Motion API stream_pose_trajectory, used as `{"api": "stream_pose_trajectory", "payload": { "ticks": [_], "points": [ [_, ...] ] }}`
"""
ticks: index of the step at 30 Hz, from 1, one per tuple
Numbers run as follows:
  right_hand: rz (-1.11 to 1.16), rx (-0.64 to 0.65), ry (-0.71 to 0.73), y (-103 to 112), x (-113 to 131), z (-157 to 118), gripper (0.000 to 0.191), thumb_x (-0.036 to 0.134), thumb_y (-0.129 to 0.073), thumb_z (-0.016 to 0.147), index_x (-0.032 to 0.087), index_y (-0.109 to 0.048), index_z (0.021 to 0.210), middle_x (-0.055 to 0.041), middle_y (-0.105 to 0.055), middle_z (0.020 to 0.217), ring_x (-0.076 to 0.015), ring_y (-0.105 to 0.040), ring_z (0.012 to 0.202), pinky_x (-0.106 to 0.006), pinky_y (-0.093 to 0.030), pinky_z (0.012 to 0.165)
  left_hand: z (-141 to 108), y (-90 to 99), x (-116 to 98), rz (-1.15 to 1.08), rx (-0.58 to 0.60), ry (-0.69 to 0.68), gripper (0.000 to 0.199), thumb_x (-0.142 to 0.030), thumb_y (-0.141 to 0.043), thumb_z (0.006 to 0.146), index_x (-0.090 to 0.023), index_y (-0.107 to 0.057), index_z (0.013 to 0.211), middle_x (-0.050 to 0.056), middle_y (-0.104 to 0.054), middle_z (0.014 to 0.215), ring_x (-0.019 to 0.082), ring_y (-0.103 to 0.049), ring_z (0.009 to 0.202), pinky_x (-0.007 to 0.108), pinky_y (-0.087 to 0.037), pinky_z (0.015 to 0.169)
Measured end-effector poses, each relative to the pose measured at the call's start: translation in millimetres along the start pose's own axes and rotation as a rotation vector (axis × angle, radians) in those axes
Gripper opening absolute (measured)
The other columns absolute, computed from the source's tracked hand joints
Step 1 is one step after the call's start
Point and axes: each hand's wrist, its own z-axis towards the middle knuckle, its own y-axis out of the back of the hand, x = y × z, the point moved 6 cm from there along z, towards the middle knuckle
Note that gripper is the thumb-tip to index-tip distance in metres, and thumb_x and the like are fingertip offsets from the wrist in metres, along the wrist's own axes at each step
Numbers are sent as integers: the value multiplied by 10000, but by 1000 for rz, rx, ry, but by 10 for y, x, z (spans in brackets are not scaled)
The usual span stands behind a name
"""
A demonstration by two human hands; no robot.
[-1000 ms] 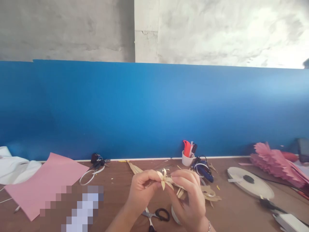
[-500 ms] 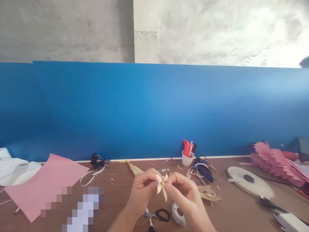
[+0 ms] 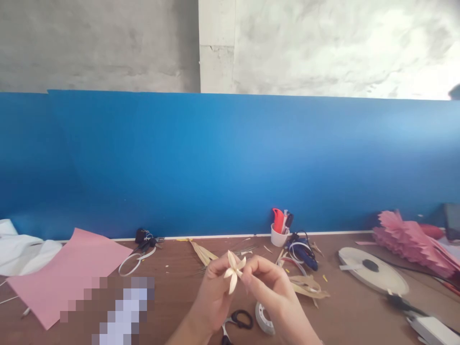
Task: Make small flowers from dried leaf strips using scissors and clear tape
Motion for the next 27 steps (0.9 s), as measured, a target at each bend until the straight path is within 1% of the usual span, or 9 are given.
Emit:
{"api": "stream_pose_trajectory", "payload": {
  "ticks": [4,7,9,11,14,17,20,24,27],
  "points": [
    [-45,-10,-60,16,-27,32,333,433,-666,734,183,-506,584,48,-430,540,-100,-335,537,-228,-287,531,34,42,76,-55,6,57,147,-266,-761,697,-153,-687,639,-25,-478,635,97,-398,621,225,-356,629],
    [-101,-22,-67,49,-13,42,361,423,-592,776,182,-485,528,41,-432,505,-106,-348,528,-239,-299,554,74,66,52,-32,4,72,210,-306,-792,653,-152,-661,599,-26,-485,611,105,-409,609,241,-352,630],
    [-127,-29,-71,64,-10,49,381,445,-575,785,176,-509,523,42,-413,494,-105,-334,523,-242,-286,547,98,84,28,14,15,71,241,-337,-811,622,-154,-656,595,-28,-485,613,107,-412,611,247,-348,637],
    [-111,-40,-91,69,-26,55,351,464,-634,739,167,-565,565,42,-423,513,-104,-327,532,-238,-271,534,118,102,14,69,44,57,268,-370,-817,607,-156,-655,607,-28,-480,633,107,-401,622,247,-341,647],
    [-50,-75,-141,74,-76,59,305,438,-746,639,163,-616,619,24,-496,572,-114,-370,577,-230,-273,539,138,138,35,105,60,58,316,-399,-822,589,-155,-621,583,-37,-431,638,104,-365,628,239,-319,631],
    [25,-116,-175,83,-119,54,302,426,-768,623,166,-614,606,12,-541,591,-130,-418,612,-236,-304,576,139,142,75,105,62,96,325,-392,-824,586,-158,-598,566,-44,-391,626,100,-340,607,235,-297,599],
    [77,-140,-190,80,-141,50,284,410,-770,622,177,-612,586,19,-534,559,-141,-438,615,-245,-320,593,118,109,83,98,60,94,302,-391,-817,598,-162,-620,591,-34,-421,633,109,-365,629,237,-319,630],
    [160,-78,-166,15,-135,60,295,399,-767,618,183,-578,550,30,-488,536,-138,-413,606,-247,-318,603,92,81,93,47,64,58,267,-377,-801,626,-162,-642,618,-19,-466,669,123,-420,679,247,-356,679],
    [208,3,-176,-13,-134,75,310,388,-753,630,179,-541,545,49,-421,513,-113,-326,557,-242,-276,570,105,135,130,-18,47,68,262,-350,-798,639,-157,-628,591,-18,-476,665,118,-442,664,257,-376,682]
  ]
}}
